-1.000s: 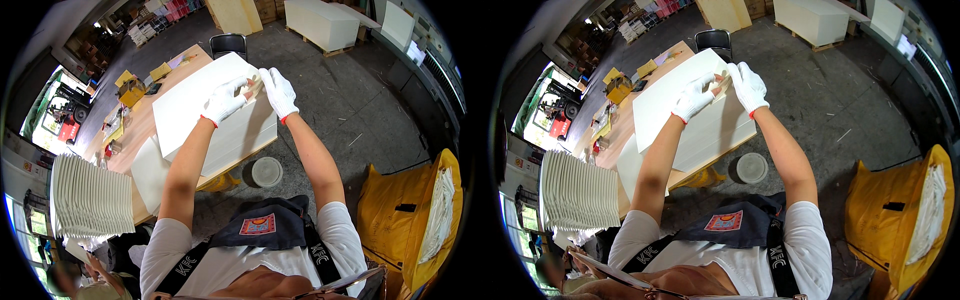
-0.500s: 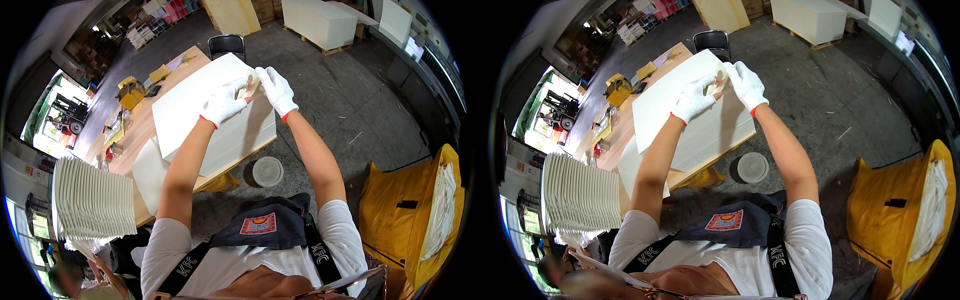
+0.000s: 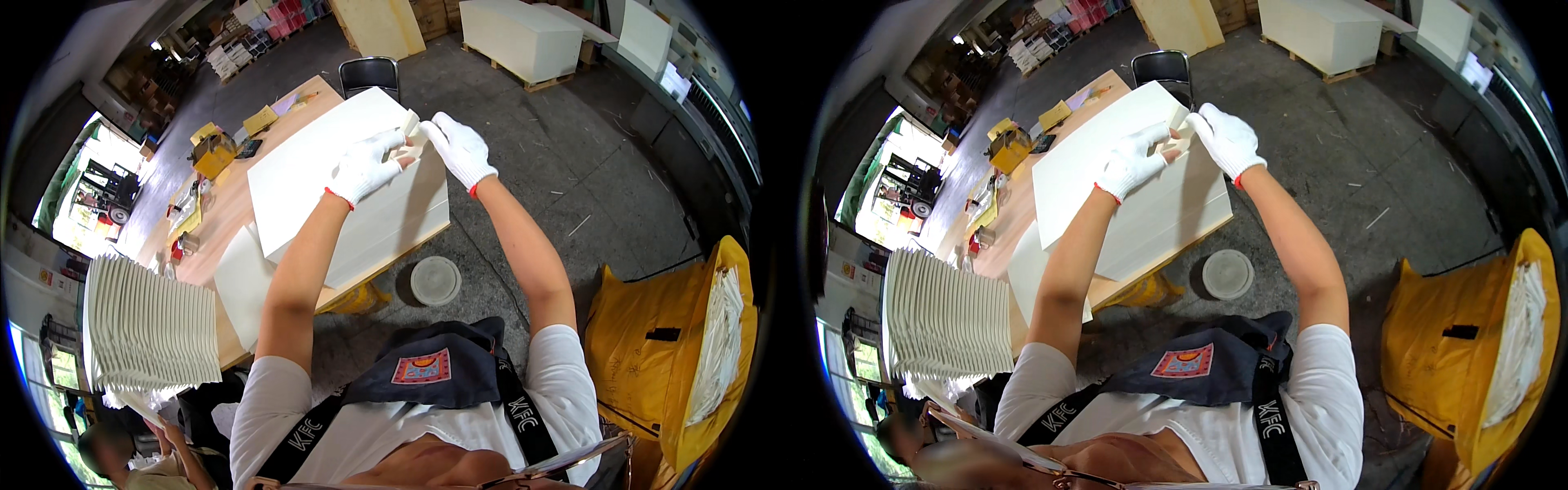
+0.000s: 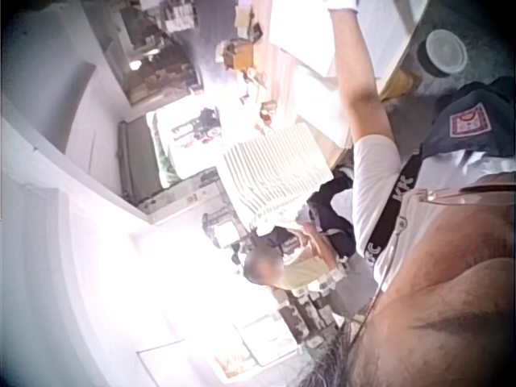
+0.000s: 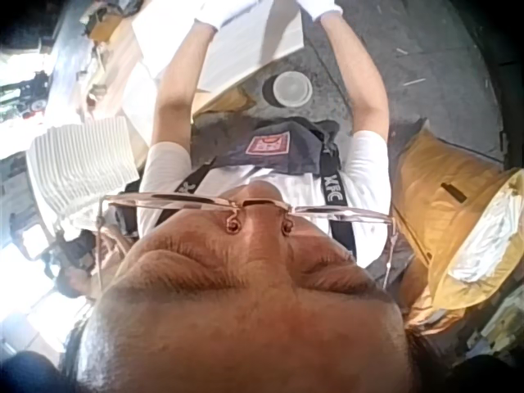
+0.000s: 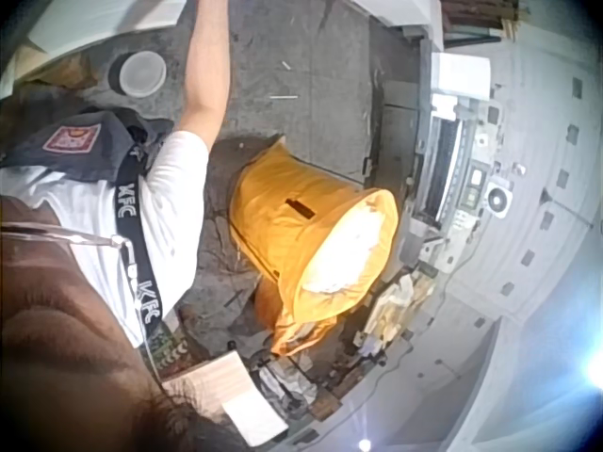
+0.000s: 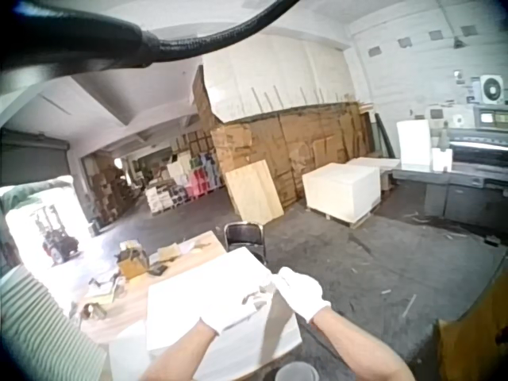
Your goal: The person repeatedly picks up small stacks of white paper sheets from a table and places them onto a larger, growing stack. The person wears white gloves and handles the sheets carefully to maintain alignment.
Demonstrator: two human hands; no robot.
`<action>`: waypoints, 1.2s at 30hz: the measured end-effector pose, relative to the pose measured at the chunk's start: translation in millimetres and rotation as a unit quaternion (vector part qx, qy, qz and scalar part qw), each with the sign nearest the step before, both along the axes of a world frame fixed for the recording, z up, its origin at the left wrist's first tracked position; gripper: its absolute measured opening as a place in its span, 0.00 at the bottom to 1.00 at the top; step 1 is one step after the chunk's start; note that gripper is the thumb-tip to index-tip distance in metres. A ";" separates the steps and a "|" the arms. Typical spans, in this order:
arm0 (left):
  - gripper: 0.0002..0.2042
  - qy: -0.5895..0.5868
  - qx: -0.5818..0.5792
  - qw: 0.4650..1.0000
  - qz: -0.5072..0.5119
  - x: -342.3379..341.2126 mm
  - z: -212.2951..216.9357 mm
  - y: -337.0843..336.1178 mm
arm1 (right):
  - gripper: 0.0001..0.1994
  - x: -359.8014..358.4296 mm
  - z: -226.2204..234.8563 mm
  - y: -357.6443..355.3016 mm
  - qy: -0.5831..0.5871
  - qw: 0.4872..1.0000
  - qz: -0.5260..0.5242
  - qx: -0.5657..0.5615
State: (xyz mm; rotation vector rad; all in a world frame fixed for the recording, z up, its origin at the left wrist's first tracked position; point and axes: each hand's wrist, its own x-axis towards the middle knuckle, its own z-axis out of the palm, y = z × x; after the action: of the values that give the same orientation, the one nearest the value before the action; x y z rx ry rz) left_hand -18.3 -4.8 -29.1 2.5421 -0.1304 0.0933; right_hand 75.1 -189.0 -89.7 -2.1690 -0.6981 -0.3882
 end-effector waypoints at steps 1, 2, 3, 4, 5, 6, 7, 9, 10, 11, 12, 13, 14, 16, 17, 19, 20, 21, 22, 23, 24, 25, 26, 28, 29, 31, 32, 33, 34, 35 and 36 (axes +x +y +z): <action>0.12 -0.017 0.000 1.000 -0.006 3.6 -4.3 1.5 | 0.19 -1.3 -3.0 0.6 0.081 0.995 -0.002 0.050; 0.13 -0.034 0.001 0.999 -0.008 4.8 -9.2 4.7 | 0.22 -3.0 -4.4 3.3 0.116 0.991 -0.008 0.063; 0.14 -0.051 0.001 0.999 -0.010 5.9 -12.5 7.7 | 0.22 -4.1 -4.8 4.4 0.124 0.990 -0.015 0.065; 0.14 -0.057 0.008 0.998 -0.007 7.0 -14.7 10.6 | 0.22 -6.0 -5.2 5.6 0.131 0.989 -0.022 0.066; 0.14 -0.063 0.015 0.998 -0.006 7.3 -14.2 9.6 | 0.23 -7.6 -5.1 5.2 0.140 0.987 -0.031 0.067; 0.14 -0.069 0.021 0.997 -0.005 7.4 -13.8 8.8 | 0.23 -7.2 -6.1 4.6 0.141 0.987 -0.029 0.071; 0.14 -0.070 0.021 0.997 -0.009 7.3 -13.7 8.4 | 0.24 -6.3 -7.7 3.7 0.143 0.987 -0.026 0.075; 0.15 -0.073 0.019 0.997 -0.013 5.7 -13.5 9.2 | 0.25 -10.1 -1.2 1.4 0.136 0.986 -0.041 0.082; 0.16 -0.125 0.049 0.990 -0.037 5.2 -16.6 9.2 | 0.25 -12.0 3.5 -2.2 0.129 0.986 -0.061 0.087; 0.17 -0.177 0.078 0.979 -0.061 4.2 -20.2 8.1 | 0.26 -14.0 8.2 -4.6 0.120 0.985 -0.079 0.091; 0.18 -0.228 0.107 0.964 -0.083 3.3 -22.4 7.6 | 0.29 -8.2 4.6 -10.3 0.132 0.983 -0.079 0.101; 0.19 -0.234 0.106 0.963 -0.086 3.1 -22.7 8.2 | 0.31 -3.9 4.2 -16.0 0.122 0.988 -0.078 0.054; 0.20 -0.240 0.103 0.961 -0.091 3.0 -20.6 6.0 | 0.31 -1.0 5.8 -18.0 0.132 0.989 -0.071 -0.015; 0.20 -0.212 0.112 0.968 -0.068 -0.8 -15.3 2.1 | 0.31 -3.0 3.4 -17.3 0.092 0.989 -0.039 -0.108; 0.19 -0.177 0.125 0.975 -0.041 -4.1 -10.5 -0.9 | 0.31 -4.9 -1.8 -14.8 0.042 0.990 -0.016 -0.131; 0.19 -0.159 0.145 0.976 -0.029 -1.1 -11.6 0.6 | 0.27 -0.5 -9.6 -14.0 -0.026 0.992 -0.017 -0.122; 0.19 -0.174 0.155 0.972 -0.041 2.1 -16.0 6.3 | 0.25 0.5 -11.4 -12.3 -0.052 0.991 -0.016 -0.125; 0.19 -0.190 0.164 0.967 -0.053 6.8 -19.5 10.2 | 0.24 1.8 -13.2 -11.3 -0.078 0.989 -0.015 -0.127; 0.19 -0.181 0.173 0.967 -0.041 12.8 -22.6 12.8 | 0.22 3.5 -15.4 -10.8 -0.112 0.987 -0.007 -0.116; 0.18 -0.172 0.181 0.968 -0.029 15.9 -21.5 12.7 | 0.23 3.0 -14.1 -10.7 -0.111 0.986 -0.008 -0.123; 0.18 -0.163 0.189 0.968 -0.016 19.5 -20.0 12.8 | 0.24 1.9 -12.5 -10.7 -0.110 0.985 -0.008 -0.129; 0.18 -0.169 0.186 0.968 -0.013 25.8 -22.3 15.2 | 0.25 1.7 -11.1 -10.4 -0.109 0.985 -0.009 -0.136; 0.18 -0.176 0.182 0.967 -0.011 32.1 -25.1 15.9 | 0.25 3.2 -10.2 -11.0 -0.132 0.981 -0.008 -0.145; 0.17 -0.177 0.177 0.968 -0.004 41.3 -30.9 18.6 | 0.25 8.1 -7.7 -10.7 -0.177 0.971 -0.005 -0.163; 0.17 -0.169 0.178 0.969 0.001 42.5 -31.0 17.9 | 0.25 7.1 -2.8 -9.9 -0.187 0.968 -0.005 -0.166; 0.18 -0.155 0.178 0.972 0.003 43.6 -30.2 18.5 | 0.24 5.8 8.8 -8.0 -0.208 0.963 -0.003 -0.172; 0.18 -0.148 0.177 0.973 -0.001 43.1 -28.7 17.2 | 0.25 5.2 11.3 -7.4 -0.206 0.964 -0.001 -0.166; 0.18 -0.141 0.176 0.974 -0.005 42.4 -27.0 16.0 | 0.25 7.1 10.7 -5.6 -0.165 0.978 0.015 -0.129; 0.19 -0.131 0.168 0.977 0.002 40.9 -25.3 14.8 | 0.25 10.1 9.9 -3.4 -0.123 0.988 0.031 -0.091; 0.19 -0.121 0.161 0.980 0.011 35.6 -18.8 12.5 | 0.24 8.7 13.9 1.0 -0.081 0.994 0.049 -0.052; 0.20 -0.111 0.154 0.982 0.021 31.8 -16.1 11.9 | 0.25 1.9 20.8 3.4 0.042 0.998 0.048 -0.024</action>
State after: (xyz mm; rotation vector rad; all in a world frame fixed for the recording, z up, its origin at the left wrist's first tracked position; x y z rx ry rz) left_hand 13.5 7.2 -45.2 2.8366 -0.1910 0.4013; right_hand 77.0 -185.6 -68.9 -2.1737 -0.7672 -0.2303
